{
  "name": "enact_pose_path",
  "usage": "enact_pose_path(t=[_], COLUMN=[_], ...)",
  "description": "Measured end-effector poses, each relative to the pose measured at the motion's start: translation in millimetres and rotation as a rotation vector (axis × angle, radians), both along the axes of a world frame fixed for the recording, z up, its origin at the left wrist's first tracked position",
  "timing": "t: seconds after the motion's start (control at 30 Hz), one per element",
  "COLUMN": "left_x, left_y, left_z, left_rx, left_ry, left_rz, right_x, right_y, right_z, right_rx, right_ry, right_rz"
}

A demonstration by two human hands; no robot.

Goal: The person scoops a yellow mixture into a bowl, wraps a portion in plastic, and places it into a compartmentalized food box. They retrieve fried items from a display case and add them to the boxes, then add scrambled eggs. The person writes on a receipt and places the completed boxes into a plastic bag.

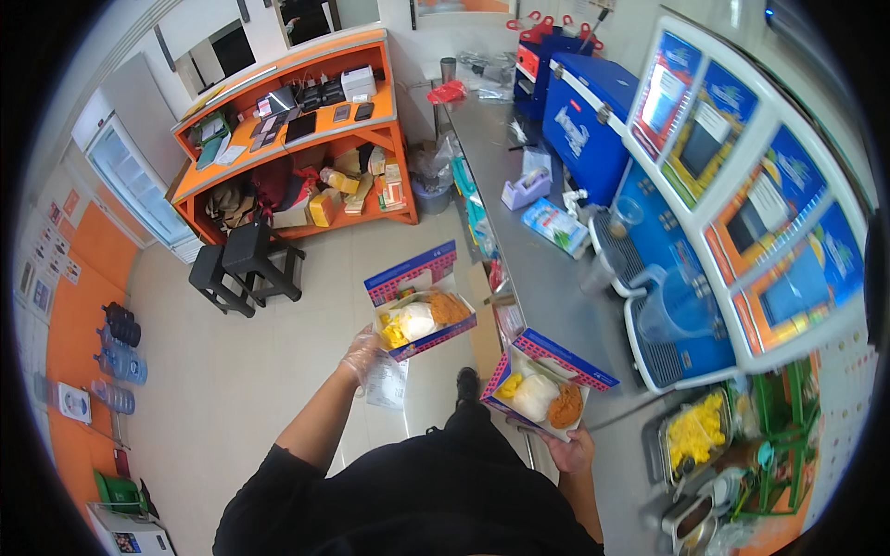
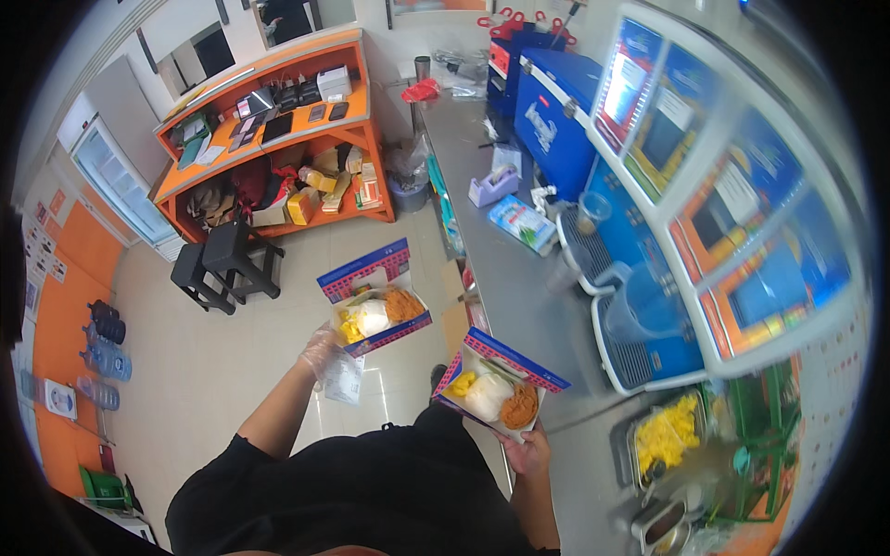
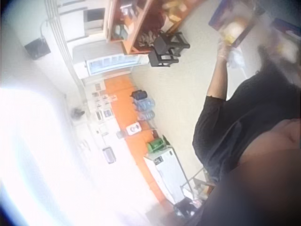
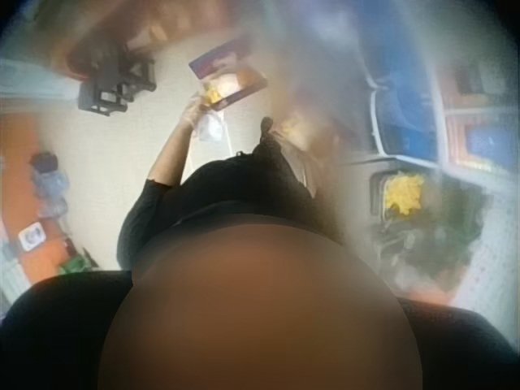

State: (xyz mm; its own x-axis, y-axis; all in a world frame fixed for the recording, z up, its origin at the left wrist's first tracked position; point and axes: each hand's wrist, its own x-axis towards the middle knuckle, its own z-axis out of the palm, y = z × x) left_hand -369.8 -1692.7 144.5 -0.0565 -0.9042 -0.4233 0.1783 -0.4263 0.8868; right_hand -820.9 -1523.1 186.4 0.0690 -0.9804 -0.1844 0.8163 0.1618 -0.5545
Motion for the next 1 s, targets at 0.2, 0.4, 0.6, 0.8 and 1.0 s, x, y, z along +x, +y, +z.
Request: enact_pose_path(t=[0.2,0.4,0.6,0.8,1.0], left_x=[40,92,128,135,100], left_y=[-141,-288,-464,-674,-838], left_z=[37,20,-40,-56,-51], left_rx=[0.001,0.02,0.052,-0.015,-0.084], left_ry=[-0.027,-0.049,-0.063,-0.058,-0.107], left_rz=[0.161,0.212,0.186,-0.157,-0.233], right_x=[46,99,140,166,161], right_y=[-198,-408,-604,-758,-902], right_z=[-4,-1,-18,-42,-85], right_rx=[0.005,0.03,-0.037,-0.024,-0.001], right_ry=[-0.052,-0.158,-0.147,-0.137,-0.051], right_rz=[0.092,0.135,-0.088,-0.364,-0.529])
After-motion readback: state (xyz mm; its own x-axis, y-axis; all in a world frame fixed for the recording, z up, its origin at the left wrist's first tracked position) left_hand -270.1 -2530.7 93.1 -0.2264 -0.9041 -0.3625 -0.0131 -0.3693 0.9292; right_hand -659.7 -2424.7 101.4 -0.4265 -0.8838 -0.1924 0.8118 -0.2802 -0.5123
